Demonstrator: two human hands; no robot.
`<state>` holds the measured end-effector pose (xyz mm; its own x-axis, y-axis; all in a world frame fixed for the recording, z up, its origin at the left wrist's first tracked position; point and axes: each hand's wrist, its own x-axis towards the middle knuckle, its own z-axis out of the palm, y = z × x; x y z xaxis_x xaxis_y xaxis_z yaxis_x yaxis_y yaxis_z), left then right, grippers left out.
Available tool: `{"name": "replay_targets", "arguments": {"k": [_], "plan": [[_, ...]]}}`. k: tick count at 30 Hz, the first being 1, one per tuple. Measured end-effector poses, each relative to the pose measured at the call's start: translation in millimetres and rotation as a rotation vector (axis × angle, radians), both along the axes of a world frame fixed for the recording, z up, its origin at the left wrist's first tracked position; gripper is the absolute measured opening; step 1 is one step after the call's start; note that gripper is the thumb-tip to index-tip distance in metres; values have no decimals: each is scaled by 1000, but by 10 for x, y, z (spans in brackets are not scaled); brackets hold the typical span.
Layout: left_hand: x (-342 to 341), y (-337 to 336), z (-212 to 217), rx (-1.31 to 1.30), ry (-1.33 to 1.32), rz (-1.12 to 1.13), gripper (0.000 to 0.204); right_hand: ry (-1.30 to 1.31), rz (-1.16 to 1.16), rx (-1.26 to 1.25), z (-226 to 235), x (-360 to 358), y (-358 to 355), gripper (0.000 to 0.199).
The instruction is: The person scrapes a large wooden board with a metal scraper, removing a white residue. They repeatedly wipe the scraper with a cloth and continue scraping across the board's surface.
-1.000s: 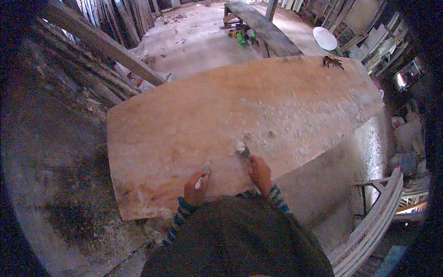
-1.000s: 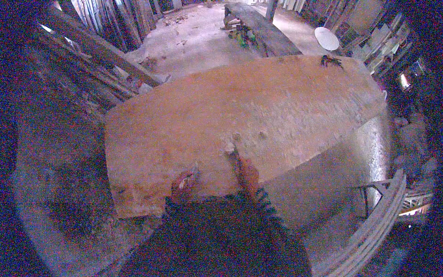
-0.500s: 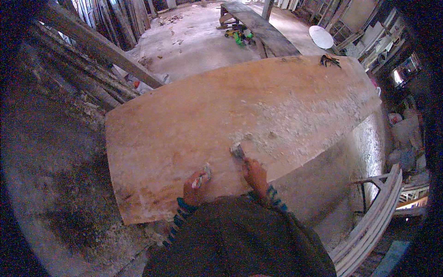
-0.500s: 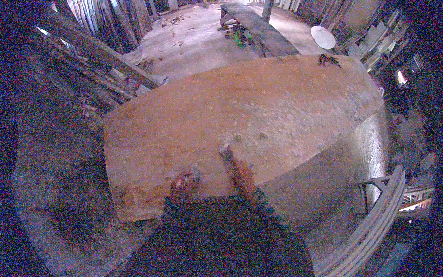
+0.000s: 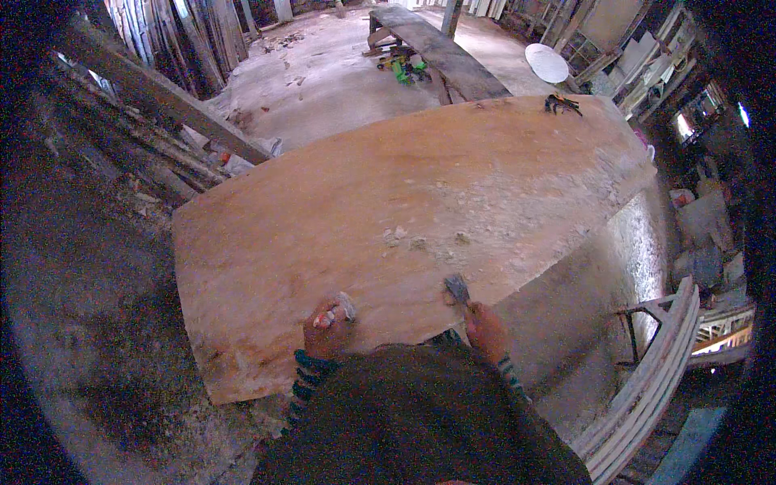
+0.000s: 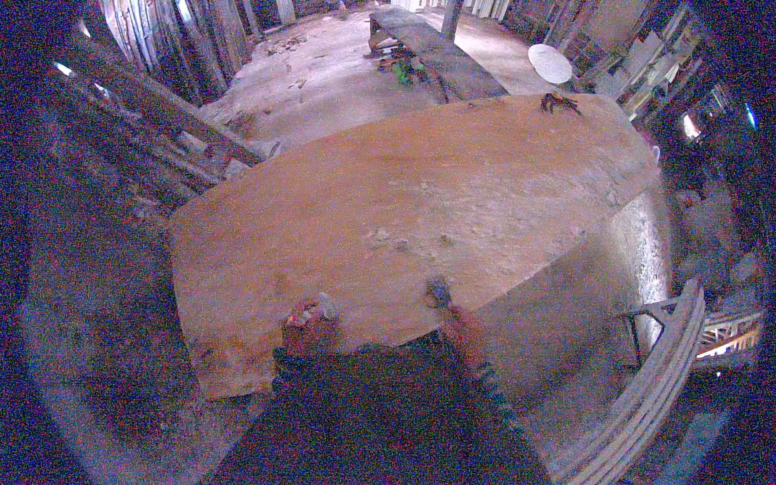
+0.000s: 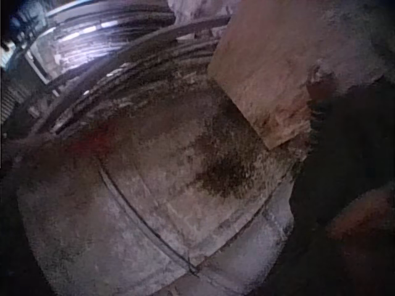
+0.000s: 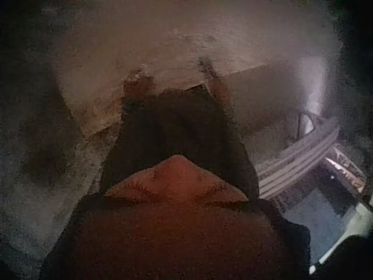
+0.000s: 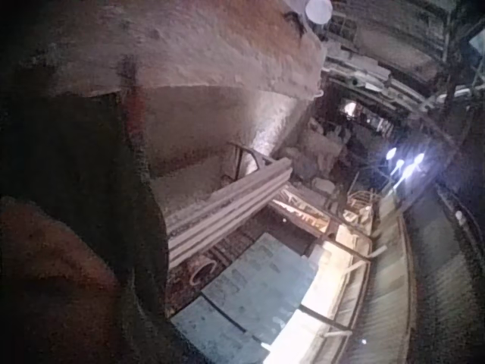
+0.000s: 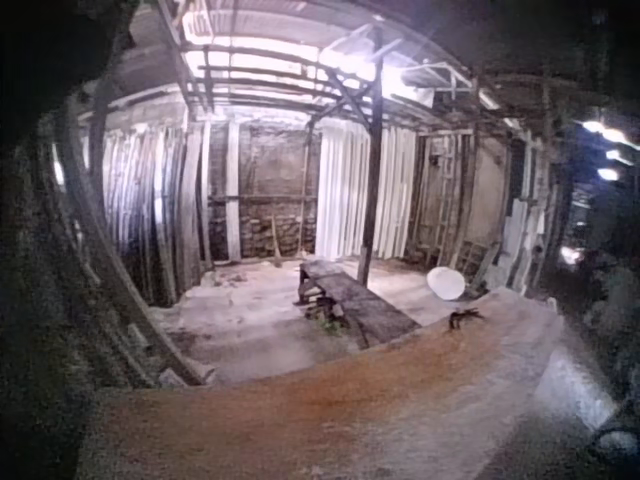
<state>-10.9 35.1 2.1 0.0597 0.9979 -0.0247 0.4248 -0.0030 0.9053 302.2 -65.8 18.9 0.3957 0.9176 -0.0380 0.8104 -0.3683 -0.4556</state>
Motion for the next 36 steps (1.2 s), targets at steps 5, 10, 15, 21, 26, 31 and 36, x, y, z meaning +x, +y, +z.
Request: {"name": "replay_targets", "arguments": {"k": [5, 10, 15, 21, 26, 31, 36], "plan": [[102, 47, 106, -32, 147, -21, 21, 122, 56, 181, -368, 168, 978, 25], [182, 2, 132, 12, -111, -12, 21, 34, 212, 43, -172, 469, 1095, 26], [256, -188, -51, 46, -155, 217, 21, 112, 216, -93, -116, 447, 304, 30], [488, -304, 52, 72, -89, 283, 21, 255, 307, 66, -177, 248, 1314, 26], [440, -366, -188, 101, 16, 287, 21, 160, 400, -155, 235, 412, 1565, 24], [479, -365, -137, 221, 114, 342, 25, 355, 367, -153, 194, 837, 451, 27], [762, 339, -209, 172, 379, 210, 29, 304, 134, -119, 25, 902, 262, 25]]}}
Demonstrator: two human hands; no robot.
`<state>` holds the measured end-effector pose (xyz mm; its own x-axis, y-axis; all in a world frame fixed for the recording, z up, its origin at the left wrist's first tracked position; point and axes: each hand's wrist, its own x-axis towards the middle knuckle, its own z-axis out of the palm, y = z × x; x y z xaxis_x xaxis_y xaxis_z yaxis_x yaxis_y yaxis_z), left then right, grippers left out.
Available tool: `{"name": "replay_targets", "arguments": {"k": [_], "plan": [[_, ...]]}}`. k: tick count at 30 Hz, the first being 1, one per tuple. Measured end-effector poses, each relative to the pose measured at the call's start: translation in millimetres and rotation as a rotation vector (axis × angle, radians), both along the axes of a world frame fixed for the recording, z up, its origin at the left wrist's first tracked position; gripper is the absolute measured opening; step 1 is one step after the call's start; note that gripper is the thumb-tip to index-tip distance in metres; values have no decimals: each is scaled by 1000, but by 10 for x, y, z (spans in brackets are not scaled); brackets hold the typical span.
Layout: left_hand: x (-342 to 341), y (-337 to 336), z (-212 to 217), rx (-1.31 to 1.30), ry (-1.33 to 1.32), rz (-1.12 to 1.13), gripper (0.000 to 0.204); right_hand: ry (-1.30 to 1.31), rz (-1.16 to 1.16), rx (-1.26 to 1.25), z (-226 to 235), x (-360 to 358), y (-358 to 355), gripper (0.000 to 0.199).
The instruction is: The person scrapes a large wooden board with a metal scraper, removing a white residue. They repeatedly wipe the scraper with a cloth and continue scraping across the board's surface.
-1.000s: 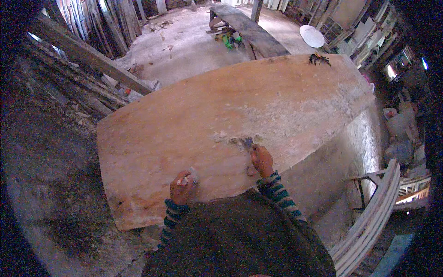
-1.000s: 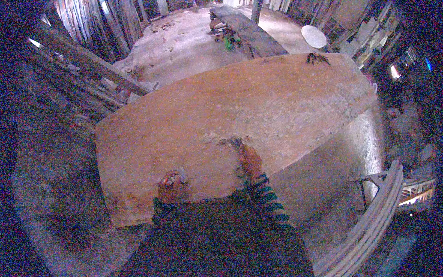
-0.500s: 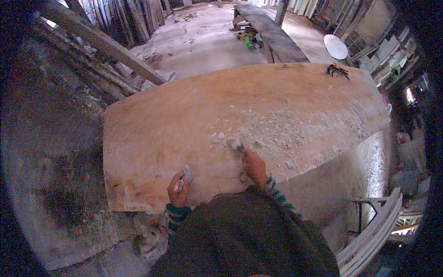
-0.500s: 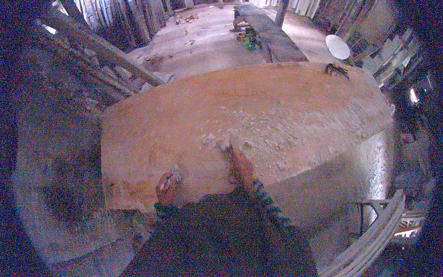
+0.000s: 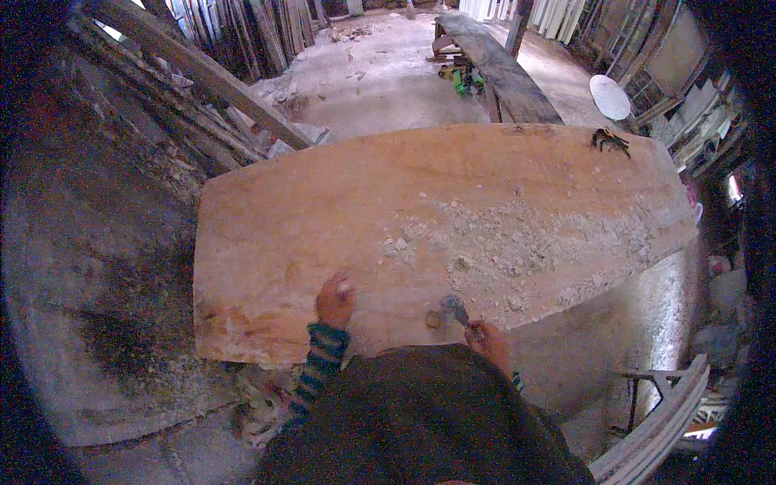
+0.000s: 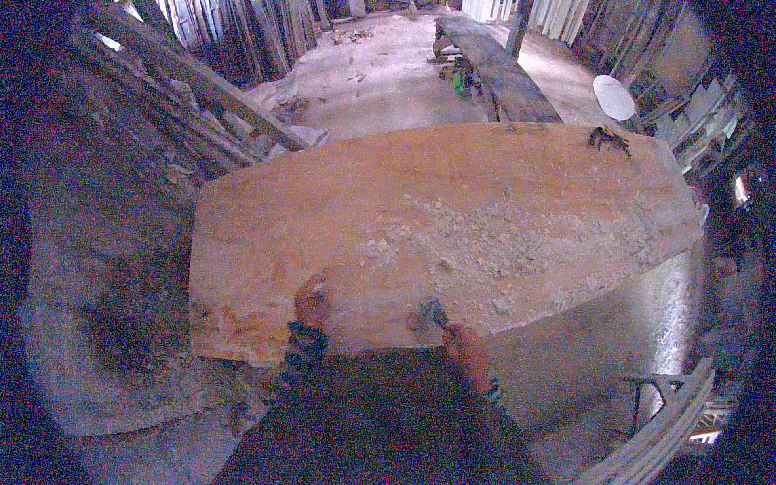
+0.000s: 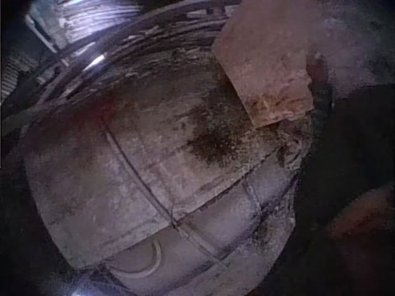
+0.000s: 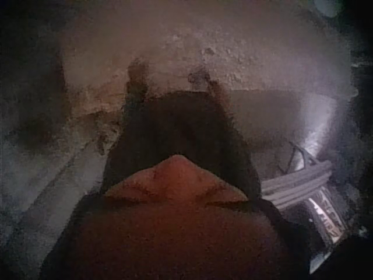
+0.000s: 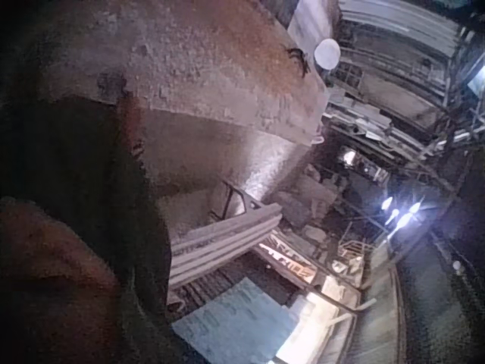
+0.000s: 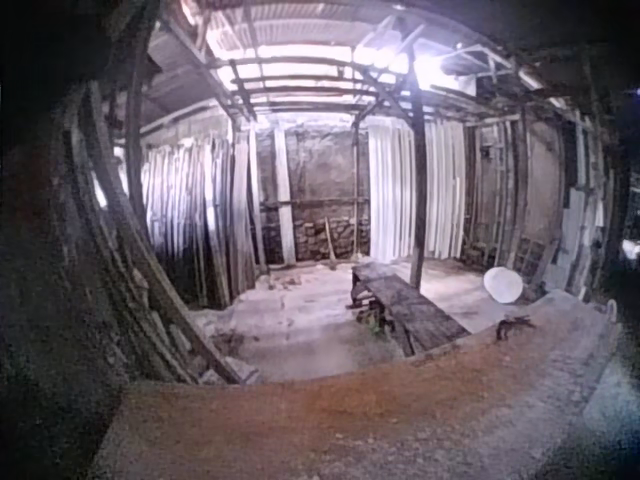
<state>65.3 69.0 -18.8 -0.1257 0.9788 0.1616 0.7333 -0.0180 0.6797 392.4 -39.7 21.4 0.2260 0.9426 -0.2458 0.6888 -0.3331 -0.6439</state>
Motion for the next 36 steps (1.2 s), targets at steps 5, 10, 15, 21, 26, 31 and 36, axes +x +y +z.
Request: {"name": "replay_targets", "arguments": {"k": [5, 10, 15, 21, 26, 31, 36], "plan": [[1153, 899, -86, 14, 240, -650, 20, 156, -115, 242, 228, 86, 196, 25], [2459, 1068, 6, -121, 48, -620, 18, 140, -266, 417, 213, 478, -137, 24], [2253, 1168, -194, 110, -495, -630, 26, 54, -440, 258, 241, 682, -374, 24], [268, 900, -15, 134, 44, -211, 23, -41, -345, 397, 483, 561, -475, 24], [353, 1034, -151, -21, 477, -340, 22, 174, -409, 203, 382, 502, -428, 26], [1776, 1200, -320, -129, 540, -511, 20, 100, -334, 312, 180, 688, -420, 26], [2399, 1098, -88, -116, -141, -555, 22, 30, -276, 360, 218, 792, -324, 27]]}}
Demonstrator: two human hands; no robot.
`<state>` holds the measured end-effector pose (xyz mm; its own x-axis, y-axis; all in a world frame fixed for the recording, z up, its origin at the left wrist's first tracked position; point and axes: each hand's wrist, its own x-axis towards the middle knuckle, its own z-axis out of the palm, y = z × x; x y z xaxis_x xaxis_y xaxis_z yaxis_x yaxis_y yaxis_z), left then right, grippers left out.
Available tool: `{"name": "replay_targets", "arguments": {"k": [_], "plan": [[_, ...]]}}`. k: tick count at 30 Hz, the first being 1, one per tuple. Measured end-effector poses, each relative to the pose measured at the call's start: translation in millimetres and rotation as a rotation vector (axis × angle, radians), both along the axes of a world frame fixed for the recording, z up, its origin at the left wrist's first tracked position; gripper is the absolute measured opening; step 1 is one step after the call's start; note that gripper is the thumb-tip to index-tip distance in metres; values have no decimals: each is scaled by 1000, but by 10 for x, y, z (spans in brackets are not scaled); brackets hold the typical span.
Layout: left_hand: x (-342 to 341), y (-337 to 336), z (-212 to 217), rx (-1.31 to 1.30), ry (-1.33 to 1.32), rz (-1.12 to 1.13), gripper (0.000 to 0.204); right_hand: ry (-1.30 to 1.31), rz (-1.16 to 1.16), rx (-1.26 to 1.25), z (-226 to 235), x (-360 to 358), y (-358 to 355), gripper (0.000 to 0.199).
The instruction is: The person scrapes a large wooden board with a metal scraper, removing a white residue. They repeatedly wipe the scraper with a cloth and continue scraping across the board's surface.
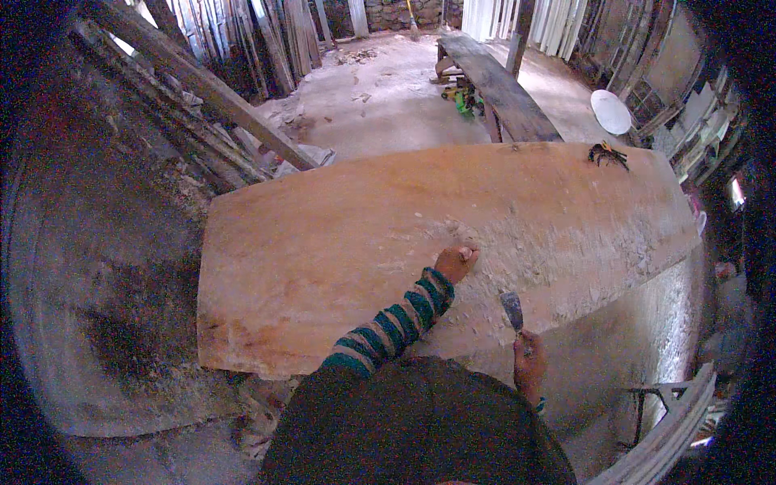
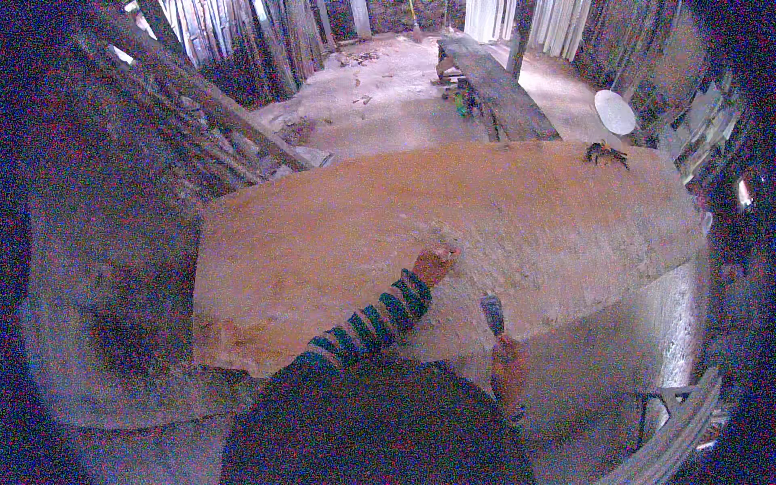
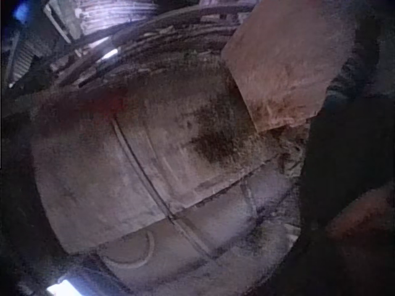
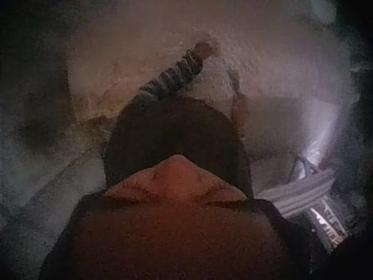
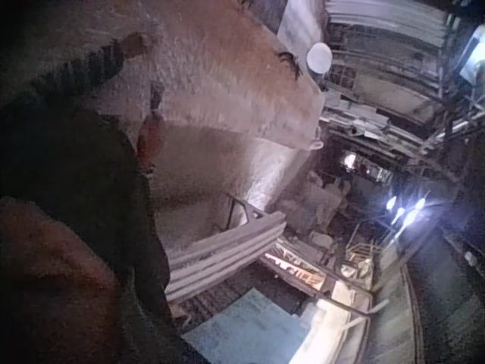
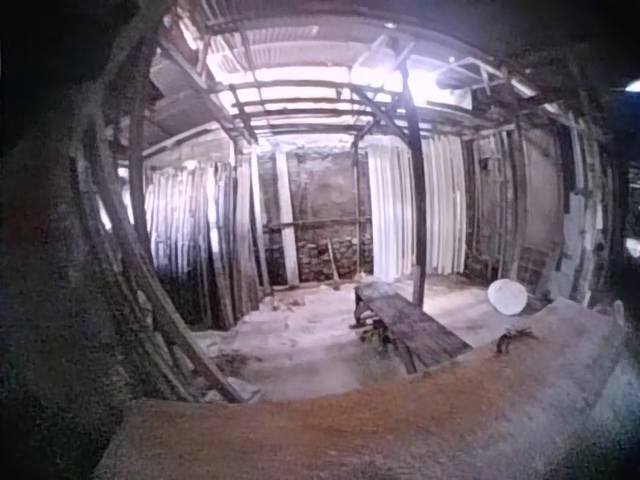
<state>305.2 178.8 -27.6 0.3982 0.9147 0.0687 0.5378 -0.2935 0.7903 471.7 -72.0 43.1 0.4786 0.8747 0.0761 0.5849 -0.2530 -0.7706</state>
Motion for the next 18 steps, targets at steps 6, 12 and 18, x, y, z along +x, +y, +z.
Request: {"name": "replay_targets", "arguments": {"k": [6, 12, 18], "plan": [[-1052, 40, -119, 227, -181, 223, 23, 32, 4, -124, 405, -346, 222, 28], [-1766, 418, 33, 230, 471, 344, 19, 35, 80, -65, 65, -322, 171, 27], [-258, 645, -369, 259, 620, 1, 18, 59, -52, -74, 106, -132, -102, 26]]}}
